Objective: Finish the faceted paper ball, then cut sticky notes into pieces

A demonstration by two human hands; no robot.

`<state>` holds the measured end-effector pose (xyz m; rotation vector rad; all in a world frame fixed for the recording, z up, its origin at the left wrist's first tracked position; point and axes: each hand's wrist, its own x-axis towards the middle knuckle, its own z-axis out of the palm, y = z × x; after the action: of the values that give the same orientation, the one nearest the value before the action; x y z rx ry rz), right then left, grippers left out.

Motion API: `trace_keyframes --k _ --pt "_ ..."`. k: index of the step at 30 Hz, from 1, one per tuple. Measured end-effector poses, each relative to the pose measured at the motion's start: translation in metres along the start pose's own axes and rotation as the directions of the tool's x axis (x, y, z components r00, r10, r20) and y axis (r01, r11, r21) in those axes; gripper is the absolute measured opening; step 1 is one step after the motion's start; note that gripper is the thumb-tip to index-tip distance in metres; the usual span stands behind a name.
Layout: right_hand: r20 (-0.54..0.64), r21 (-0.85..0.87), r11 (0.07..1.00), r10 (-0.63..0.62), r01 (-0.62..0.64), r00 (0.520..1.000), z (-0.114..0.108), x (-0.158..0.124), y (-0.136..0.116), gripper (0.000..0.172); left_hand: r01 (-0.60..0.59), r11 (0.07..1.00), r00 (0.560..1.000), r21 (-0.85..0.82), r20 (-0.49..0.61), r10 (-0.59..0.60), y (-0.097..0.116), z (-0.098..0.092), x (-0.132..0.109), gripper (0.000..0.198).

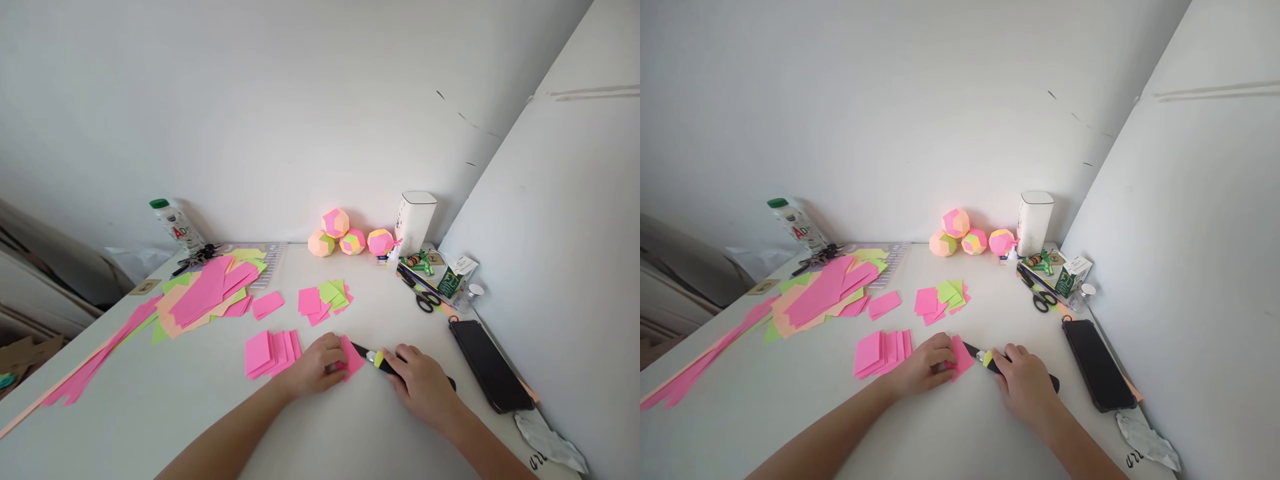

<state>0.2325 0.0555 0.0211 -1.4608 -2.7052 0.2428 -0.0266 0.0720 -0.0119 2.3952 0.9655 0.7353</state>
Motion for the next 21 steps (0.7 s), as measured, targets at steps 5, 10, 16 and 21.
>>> trace_keyframes --k 5,10,16,21 --pt "0.036 0.21 0.978 -0.022 0.014 0.999 -0.01 -0.01 0.013 0.042 0.006 0.999 1.0 -0.049 0.017 -0.005 -0.006 0.002 -0.004 0.04" --pt "0.034 0.31 0.95 -0.031 0.019 0.999 -0.016 -0.011 0.019 0.04 -0.036 0.999 0.999 -0.009 -0.01 0.036 -0.004 0.005 -0.006 0.039" --pt "0.034 0.258 0.966 -0.034 0.024 0.999 -0.013 -0.011 0.016 0.041 0.012 0.939 0.888 0.345 -0.435 0.149 -0.012 -0.002 -0.006 0.017" --pt "0.038 0.196 0.98 -0.054 0.045 0.998 -0.01 -0.011 0.015 0.041 0.38 0.754 0.761 0.536 -0.644 0.075 -0.042 -0.022 -0.004 0.023"
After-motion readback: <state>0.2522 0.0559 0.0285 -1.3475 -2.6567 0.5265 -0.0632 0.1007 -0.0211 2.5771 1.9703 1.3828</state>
